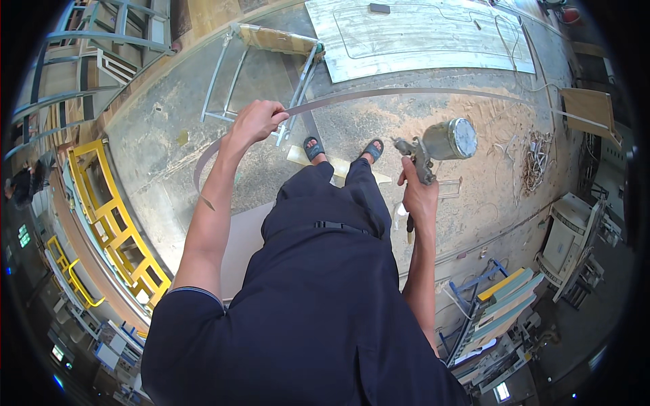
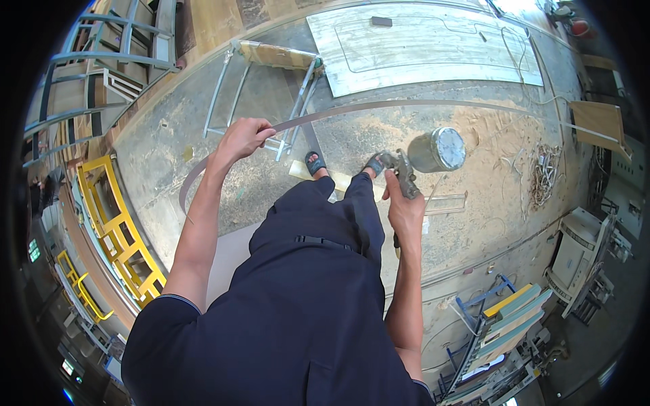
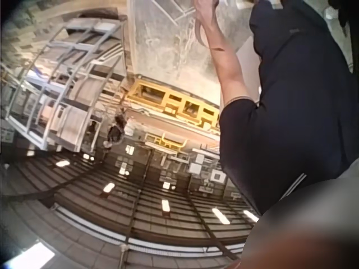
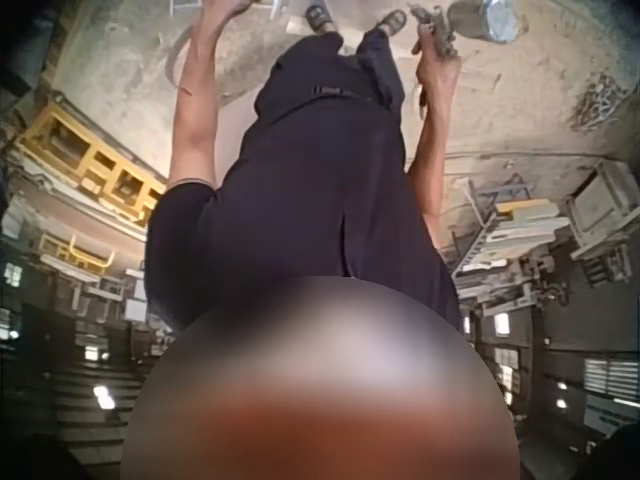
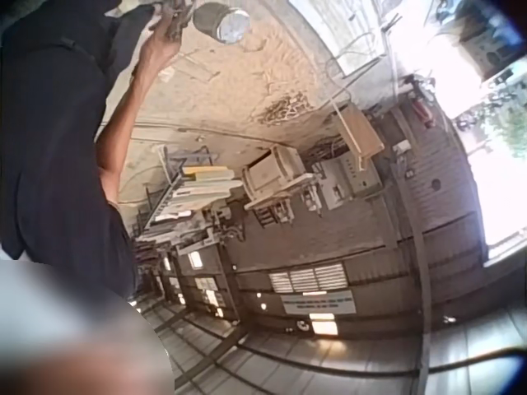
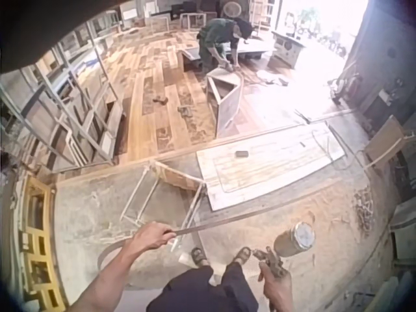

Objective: Applying a finish or adhesive to curved wooden strips using a spray gun.

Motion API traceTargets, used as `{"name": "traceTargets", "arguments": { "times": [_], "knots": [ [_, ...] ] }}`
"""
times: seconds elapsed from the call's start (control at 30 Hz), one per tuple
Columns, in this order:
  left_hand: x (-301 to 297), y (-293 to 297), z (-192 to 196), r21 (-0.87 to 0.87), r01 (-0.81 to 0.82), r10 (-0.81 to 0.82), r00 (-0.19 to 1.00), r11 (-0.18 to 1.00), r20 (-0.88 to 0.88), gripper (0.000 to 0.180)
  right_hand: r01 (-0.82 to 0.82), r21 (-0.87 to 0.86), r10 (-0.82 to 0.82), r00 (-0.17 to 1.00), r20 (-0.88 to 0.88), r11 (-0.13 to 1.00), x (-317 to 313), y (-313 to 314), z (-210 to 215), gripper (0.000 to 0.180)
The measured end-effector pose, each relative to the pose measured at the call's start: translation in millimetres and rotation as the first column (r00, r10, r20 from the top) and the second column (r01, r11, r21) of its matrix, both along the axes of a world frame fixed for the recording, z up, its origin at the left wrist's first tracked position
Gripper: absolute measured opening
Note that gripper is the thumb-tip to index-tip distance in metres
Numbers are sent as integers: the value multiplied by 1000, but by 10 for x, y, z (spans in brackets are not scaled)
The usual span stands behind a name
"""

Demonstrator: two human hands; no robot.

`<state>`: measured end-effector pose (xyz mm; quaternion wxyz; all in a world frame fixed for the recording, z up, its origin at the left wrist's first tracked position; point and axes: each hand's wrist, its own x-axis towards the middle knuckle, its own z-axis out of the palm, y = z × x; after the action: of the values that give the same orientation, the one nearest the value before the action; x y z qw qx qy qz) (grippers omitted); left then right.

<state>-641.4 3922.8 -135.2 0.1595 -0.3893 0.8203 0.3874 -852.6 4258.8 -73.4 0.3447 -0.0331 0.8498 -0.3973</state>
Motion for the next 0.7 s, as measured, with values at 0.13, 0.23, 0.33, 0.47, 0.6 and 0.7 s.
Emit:
{"name": "traceTargets", "arguments": {
  "times": [0.13,0.23,0.33,0.47,0.6,0.7],
  "knots": [
    [10,-16,-24,9,-1,1,1000,1000,1,31,28,41,-25,997,-67,999,-103,34,-6,48],
    [6,-21,-27,1,9,-9,1000,1000,11,31,0,125,-4,999,36,992,-140,34,51,47],
    [-26,-16,-34,6,14,-14,1000,1000,16,31,0,-6,1,992,126,1000,-52,-26,66,45],
    [-56,-5,-36,-7,27,-27,999,1000,20,31,-87,-19,89,983,163,996,83,-114,127,41],
    [-56,-23,-129,12,22,-22,1000,1000,15,32,-126,22,121,980,159,992,123,-213,187,38],
    [-135,19,-219,71,33,-32,999,997,-6,31,-97,-113,96,995,-8,989,112,-177,135,36]
  ]
}}
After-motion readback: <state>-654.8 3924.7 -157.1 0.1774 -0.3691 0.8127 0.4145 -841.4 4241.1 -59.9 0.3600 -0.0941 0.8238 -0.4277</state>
